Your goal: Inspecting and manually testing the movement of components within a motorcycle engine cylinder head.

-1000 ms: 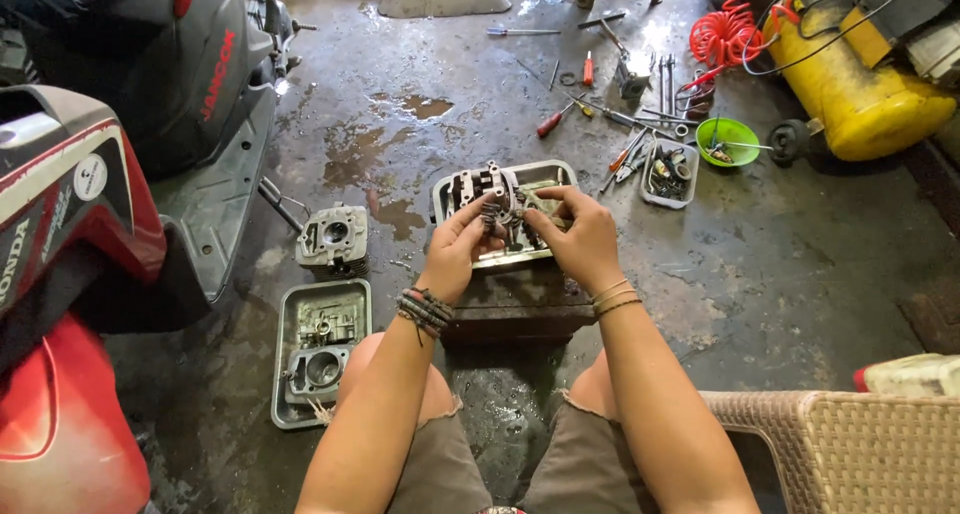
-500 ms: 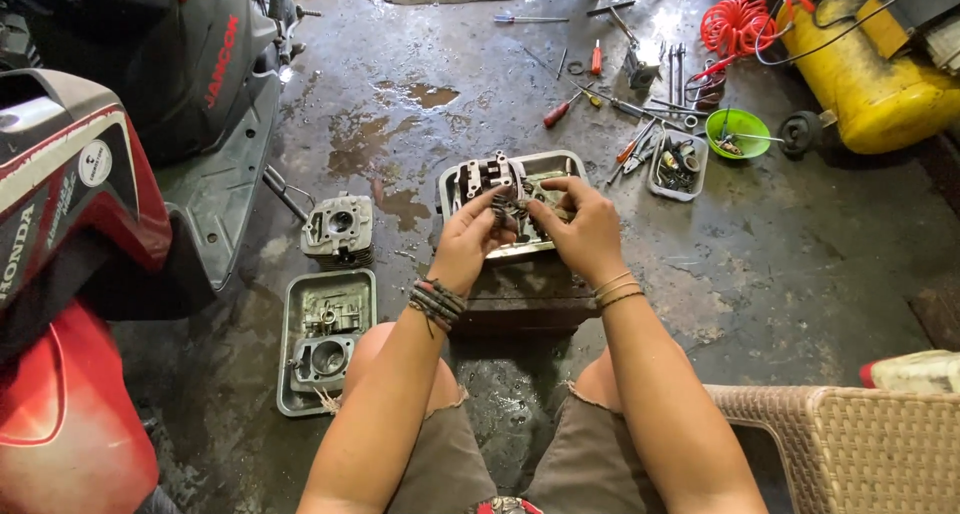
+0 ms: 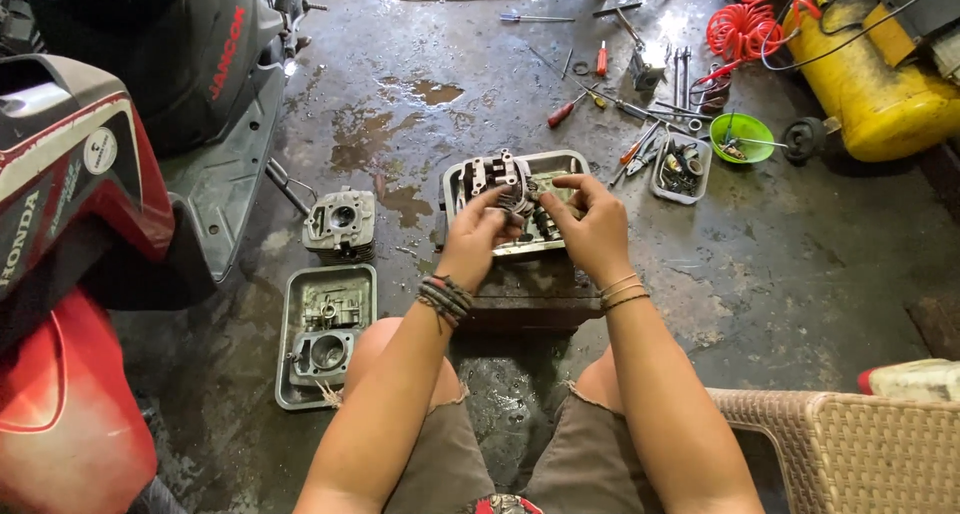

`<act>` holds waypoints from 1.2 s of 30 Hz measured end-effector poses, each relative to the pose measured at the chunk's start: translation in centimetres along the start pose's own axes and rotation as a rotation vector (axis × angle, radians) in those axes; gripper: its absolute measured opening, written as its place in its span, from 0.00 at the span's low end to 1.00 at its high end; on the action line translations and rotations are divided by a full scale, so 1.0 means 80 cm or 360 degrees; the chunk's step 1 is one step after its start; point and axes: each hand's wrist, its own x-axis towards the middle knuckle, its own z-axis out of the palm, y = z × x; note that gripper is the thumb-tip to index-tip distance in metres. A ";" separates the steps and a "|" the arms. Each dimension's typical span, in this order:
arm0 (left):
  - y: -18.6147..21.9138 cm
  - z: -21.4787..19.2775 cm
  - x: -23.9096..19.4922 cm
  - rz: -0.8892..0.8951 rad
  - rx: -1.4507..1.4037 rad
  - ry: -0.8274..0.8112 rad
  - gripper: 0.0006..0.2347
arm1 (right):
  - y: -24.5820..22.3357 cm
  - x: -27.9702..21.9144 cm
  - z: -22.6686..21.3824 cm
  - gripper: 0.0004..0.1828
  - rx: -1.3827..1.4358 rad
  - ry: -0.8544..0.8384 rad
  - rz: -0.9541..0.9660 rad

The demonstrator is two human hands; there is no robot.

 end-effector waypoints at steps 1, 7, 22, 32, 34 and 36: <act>-0.017 0.003 0.005 0.0001 0.0000 0.0004 0.18 | -0.003 -0.001 0.004 0.16 0.0001 -0.0004 -0.0001; -0.026 0.001 0.013 -0.0068 -0.0157 -0.0050 0.16 | -0.001 0.004 0.002 0.16 -0.0083 -0.0063 -0.0130; -0.002 0.005 0.007 -0.0028 -0.0088 0.0024 0.18 | 0.020 0.017 0.001 0.21 -0.0254 -0.0057 -0.0015; -0.071 0.005 0.021 -0.0079 -0.0141 0.0018 0.18 | 0.008 0.005 0.010 0.15 -0.0001 -0.0049 -0.0035; -0.063 0.006 0.025 -0.0084 -0.0220 -0.0019 0.17 | 0.017 0.012 0.007 0.15 -0.0034 -0.0051 -0.0055; -0.036 0.007 0.023 -0.0054 -0.0162 -0.0067 0.16 | 0.025 0.016 -0.001 0.18 -0.0111 -0.0017 0.0026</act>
